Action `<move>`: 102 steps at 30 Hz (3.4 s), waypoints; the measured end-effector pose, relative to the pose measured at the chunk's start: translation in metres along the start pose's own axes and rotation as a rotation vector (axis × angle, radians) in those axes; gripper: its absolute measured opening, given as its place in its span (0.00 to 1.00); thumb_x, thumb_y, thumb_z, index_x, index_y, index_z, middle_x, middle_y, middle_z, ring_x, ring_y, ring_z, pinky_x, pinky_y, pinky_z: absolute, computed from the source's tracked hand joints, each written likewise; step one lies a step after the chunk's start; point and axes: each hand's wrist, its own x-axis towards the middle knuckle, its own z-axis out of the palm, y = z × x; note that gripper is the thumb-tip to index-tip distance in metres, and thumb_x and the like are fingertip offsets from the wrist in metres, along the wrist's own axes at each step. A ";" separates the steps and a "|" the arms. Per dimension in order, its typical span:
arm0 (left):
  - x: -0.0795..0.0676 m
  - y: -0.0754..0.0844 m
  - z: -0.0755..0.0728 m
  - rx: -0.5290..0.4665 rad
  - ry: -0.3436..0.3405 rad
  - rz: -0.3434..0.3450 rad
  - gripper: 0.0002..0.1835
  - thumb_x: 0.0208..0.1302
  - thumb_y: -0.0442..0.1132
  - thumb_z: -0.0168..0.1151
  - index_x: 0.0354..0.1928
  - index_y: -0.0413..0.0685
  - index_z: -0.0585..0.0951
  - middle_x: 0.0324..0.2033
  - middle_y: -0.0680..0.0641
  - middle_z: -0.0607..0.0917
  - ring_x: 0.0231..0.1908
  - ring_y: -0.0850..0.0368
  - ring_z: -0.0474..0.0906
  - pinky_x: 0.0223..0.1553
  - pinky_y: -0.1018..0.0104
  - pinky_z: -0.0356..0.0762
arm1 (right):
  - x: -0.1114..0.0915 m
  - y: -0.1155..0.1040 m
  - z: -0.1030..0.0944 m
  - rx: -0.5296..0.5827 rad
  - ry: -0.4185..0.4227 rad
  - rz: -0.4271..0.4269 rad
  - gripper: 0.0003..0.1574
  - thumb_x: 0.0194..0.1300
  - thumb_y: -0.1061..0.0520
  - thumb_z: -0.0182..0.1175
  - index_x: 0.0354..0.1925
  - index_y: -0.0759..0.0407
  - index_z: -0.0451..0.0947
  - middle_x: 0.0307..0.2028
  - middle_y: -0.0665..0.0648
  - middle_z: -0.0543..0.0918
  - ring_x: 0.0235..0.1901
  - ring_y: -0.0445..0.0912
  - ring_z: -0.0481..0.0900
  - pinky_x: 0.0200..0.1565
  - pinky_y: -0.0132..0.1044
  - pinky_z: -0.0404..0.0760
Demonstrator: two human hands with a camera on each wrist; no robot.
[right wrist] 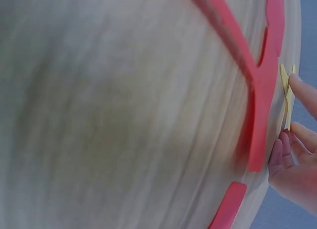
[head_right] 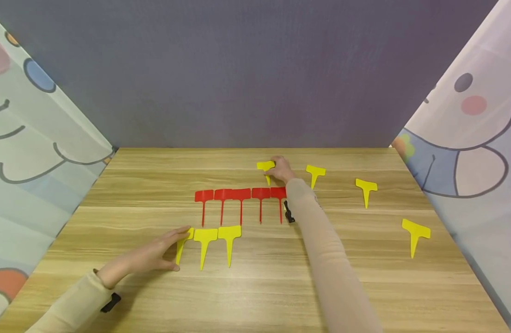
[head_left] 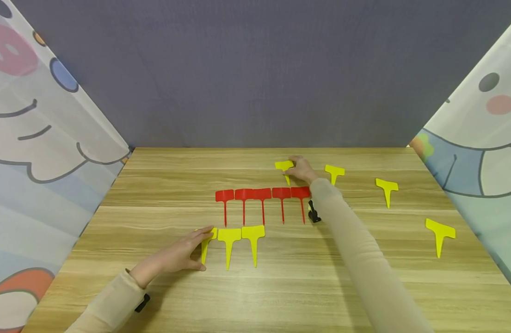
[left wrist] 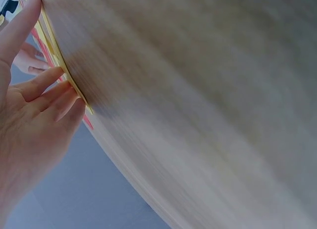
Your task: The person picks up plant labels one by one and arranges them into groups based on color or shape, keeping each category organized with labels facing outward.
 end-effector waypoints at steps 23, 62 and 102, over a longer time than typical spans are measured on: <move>-0.001 0.000 0.002 0.007 0.004 -0.003 0.41 0.48 0.44 0.67 0.62 0.35 0.60 0.65 0.40 0.53 0.62 0.39 0.52 0.58 0.46 0.56 | 0.002 0.007 0.000 0.071 0.103 0.036 0.36 0.54 0.66 0.60 0.61 0.67 0.61 0.63 0.67 0.56 0.61 0.57 0.55 0.55 0.46 0.67; 0.000 0.000 0.000 0.007 0.005 0.002 0.41 0.47 0.43 0.67 0.61 0.34 0.61 0.65 0.39 0.54 0.62 0.41 0.53 0.58 0.48 0.57 | -0.031 0.001 -0.020 0.668 0.161 0.157 0.27 0.59 0.70 0.52 0.58 0.71 0.63 0.59 0.66 0.65 0.53 0.57 0.69 0.52 0.41 0.71; 0.000 0.001 -0.001 0.006 -0.005 -0.010 0.41 0.47 0.43 0.67 0.61 0.34 0.60 0.65 0.39 0.54 0.62 0.41 0.52 0.58 0.48 0.56 | -0.117 -0.022 0.023 0.715 -0.119 0.196 0.23 0.57 0.68 0.56 0.52 0.74 0.68 0.49 0.64 0.73 0.36 0.42 0.78 0.48 0.41 0.74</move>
